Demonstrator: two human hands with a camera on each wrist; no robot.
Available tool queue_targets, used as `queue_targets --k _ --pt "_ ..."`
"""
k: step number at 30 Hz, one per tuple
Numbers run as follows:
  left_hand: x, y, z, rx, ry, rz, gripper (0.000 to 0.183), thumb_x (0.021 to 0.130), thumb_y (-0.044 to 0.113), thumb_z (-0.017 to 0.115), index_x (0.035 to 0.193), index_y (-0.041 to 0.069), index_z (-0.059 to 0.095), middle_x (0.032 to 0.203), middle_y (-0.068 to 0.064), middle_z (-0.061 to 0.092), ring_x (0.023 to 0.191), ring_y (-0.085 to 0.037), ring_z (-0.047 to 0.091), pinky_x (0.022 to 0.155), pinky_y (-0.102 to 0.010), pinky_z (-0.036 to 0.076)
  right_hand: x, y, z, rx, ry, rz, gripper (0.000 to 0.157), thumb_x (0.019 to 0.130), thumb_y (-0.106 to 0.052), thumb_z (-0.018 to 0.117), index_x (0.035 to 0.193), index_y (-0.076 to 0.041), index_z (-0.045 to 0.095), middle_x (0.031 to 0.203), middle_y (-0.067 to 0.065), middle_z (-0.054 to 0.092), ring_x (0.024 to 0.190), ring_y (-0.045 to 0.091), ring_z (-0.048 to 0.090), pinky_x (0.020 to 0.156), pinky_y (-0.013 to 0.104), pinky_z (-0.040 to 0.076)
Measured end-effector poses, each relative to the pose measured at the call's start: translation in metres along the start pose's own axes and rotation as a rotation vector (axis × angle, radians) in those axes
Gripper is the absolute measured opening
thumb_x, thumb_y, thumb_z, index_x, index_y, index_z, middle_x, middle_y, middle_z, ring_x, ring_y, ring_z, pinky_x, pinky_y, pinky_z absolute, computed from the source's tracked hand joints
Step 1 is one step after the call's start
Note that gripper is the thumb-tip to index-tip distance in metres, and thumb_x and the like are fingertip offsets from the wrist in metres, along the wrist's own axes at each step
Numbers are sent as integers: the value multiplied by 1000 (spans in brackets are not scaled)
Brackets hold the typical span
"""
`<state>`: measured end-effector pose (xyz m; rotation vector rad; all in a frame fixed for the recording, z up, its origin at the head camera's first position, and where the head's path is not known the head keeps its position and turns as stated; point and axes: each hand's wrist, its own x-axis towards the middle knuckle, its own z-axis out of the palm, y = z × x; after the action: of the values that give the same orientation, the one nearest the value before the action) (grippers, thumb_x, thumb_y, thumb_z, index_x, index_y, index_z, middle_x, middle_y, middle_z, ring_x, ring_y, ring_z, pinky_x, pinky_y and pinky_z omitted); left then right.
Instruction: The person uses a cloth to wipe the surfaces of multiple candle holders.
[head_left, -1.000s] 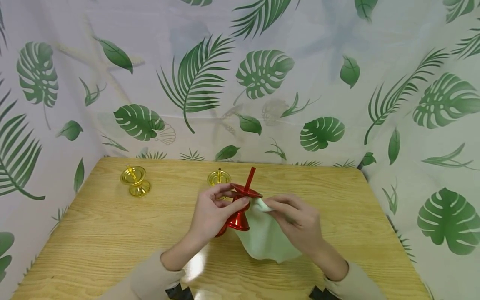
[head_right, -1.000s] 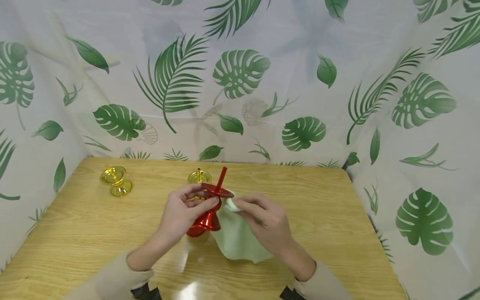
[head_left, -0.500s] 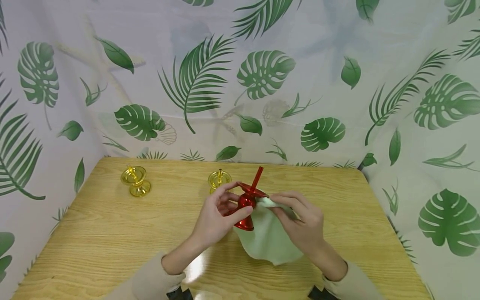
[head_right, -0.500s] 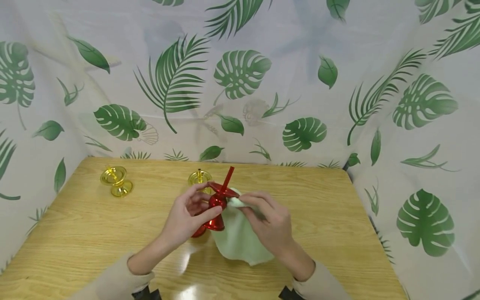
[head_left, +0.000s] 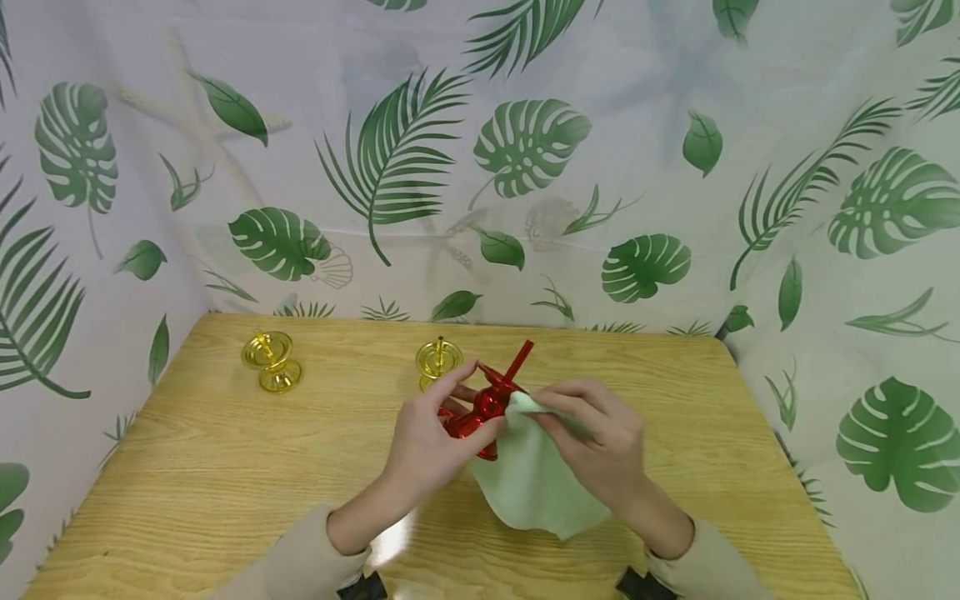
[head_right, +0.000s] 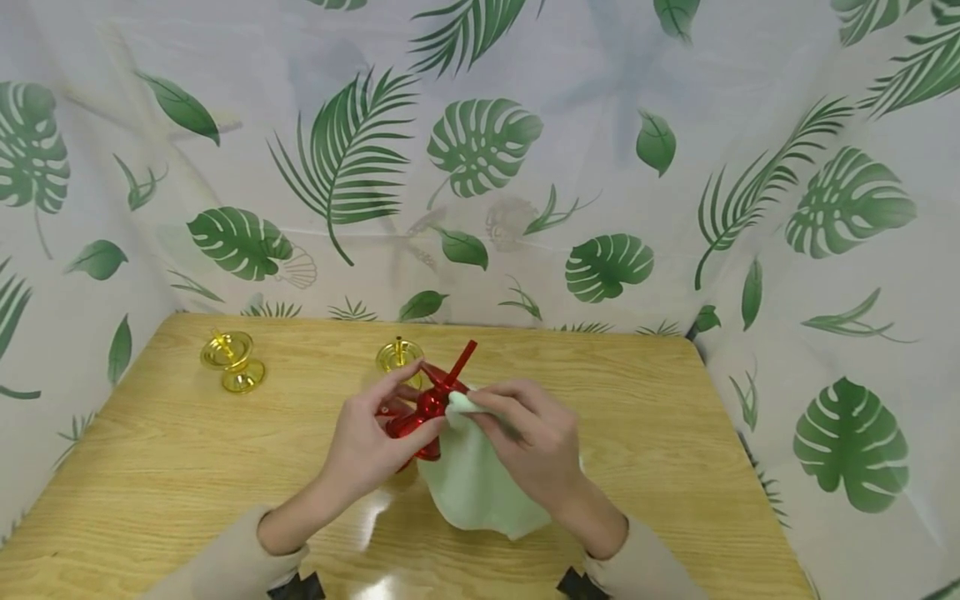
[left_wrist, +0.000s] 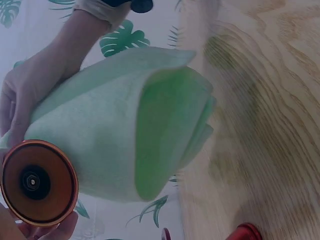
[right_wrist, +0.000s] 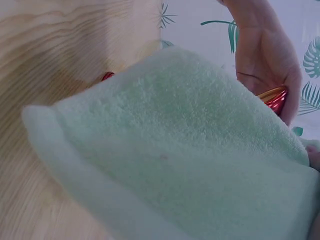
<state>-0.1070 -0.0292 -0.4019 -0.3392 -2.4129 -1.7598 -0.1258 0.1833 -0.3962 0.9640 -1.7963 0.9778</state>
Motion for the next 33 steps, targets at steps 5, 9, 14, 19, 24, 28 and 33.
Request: queue_targets --k 5,9,14,19,24,28,33 --pt "-2 -4 3 151 62 148 65 82 12 86 143 4 64 103 -11 81 80 -22 78 65 -21 60 6 -5 6 -30 -59 7 26 100 -27 73 95 -3 82 86 10 76 72 22 71 67 24 59" --pt "-2 -8 4 295 110 271 64 80 14 86 140 1 66 101 -10 81 75 -18 77 66 -23 60 8 -8 9 -57 -104 28 31 102 -31 70 94 -3 81 84 9 75 69 21 69 63 25 57" --pt "-1 -11 4 396 138 332 64 78 17 86 138 2 68 98 -7 80 74 -16 73 63 -23 57 9 -9 9 -78 -150 42 35 103 -33 67 94 -2 80 85 9 74 68 19 69 61 25 56" --pt "-1 -7 2 316 113 257 64 78 13 88 138 2 68 100 -8 81 76 -17 75 65 -21 58 4 -6 7 -80 -142 36 34 103 -33 67 94 -2 79 86 9 74 70 21 70 62 28 58" --pt "1 -2 -2 188 79 137 65 80 12 89 140 4 65 102 -10 80 80 -21 77 63 -19 58 -5 2 4 -57 -99 10 30 103 -28 68 93 -1 77 88 11 74 73 24 73 67 28 61" --pt "3 2 -7 134 86 90 63 80 15 91 135 8 62 103 -7 81 83 -21 77 64 -20 59 -13 14 4 -44 -49 -10 29 102 -26 69 93 0 78 89 13 75 75 26 73 72 24 61" --pt "4 3 -10 104 87 75 46 80 15 91 119 11 67 103 -6 81 83 -19 74 66 -21 58 -19 23 5 -25 -5 -30 29 102 -24 71 93 2 78 88 15 74 74 26 73 74 21 61"
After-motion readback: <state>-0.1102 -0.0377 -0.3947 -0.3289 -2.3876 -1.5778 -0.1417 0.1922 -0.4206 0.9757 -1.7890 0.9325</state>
